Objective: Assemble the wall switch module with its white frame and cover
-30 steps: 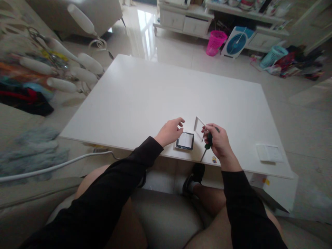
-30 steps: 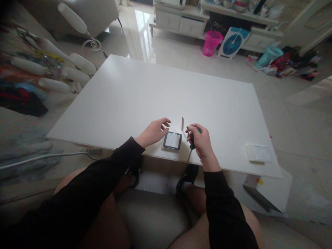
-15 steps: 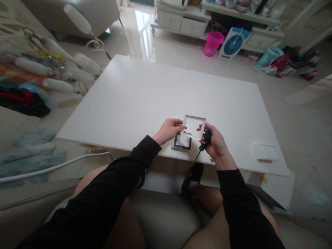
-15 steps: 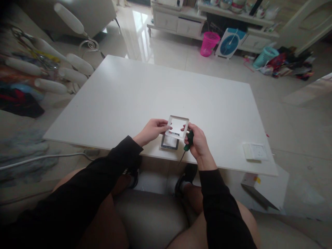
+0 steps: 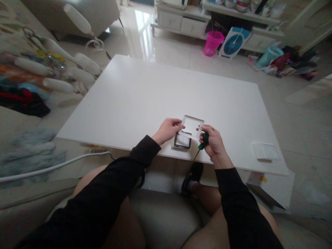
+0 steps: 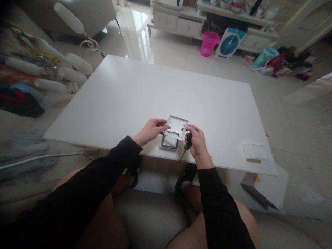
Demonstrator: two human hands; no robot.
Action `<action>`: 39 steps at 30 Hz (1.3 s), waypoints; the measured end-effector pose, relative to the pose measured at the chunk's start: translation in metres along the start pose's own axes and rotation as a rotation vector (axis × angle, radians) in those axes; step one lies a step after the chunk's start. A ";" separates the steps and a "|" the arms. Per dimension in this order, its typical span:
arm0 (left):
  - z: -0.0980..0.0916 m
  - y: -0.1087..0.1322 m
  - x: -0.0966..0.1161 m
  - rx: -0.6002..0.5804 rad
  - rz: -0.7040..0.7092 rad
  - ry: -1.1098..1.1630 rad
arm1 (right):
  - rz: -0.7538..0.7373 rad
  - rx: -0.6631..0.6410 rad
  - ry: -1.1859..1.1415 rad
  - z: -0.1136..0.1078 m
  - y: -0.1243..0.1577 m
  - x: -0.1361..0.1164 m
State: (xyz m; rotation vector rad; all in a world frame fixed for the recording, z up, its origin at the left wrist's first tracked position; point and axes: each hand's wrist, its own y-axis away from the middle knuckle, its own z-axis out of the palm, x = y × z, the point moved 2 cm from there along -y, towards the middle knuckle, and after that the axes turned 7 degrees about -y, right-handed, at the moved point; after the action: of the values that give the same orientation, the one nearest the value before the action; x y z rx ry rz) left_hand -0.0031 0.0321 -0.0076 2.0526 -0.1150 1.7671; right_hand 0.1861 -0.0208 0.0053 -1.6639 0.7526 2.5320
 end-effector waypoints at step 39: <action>-0.010 0.002 0.005 -0.046 0.303 -0.316 | -0.335 -0.420 0.838 0.006 0.009 0.004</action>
State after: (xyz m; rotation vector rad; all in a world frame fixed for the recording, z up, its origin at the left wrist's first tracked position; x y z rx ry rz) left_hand -0.0120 0.0354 -0.0017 2.3648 -0.5821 1.5651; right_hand 0.1766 -0.0277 0.0070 -2.7375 -0.1086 1.7887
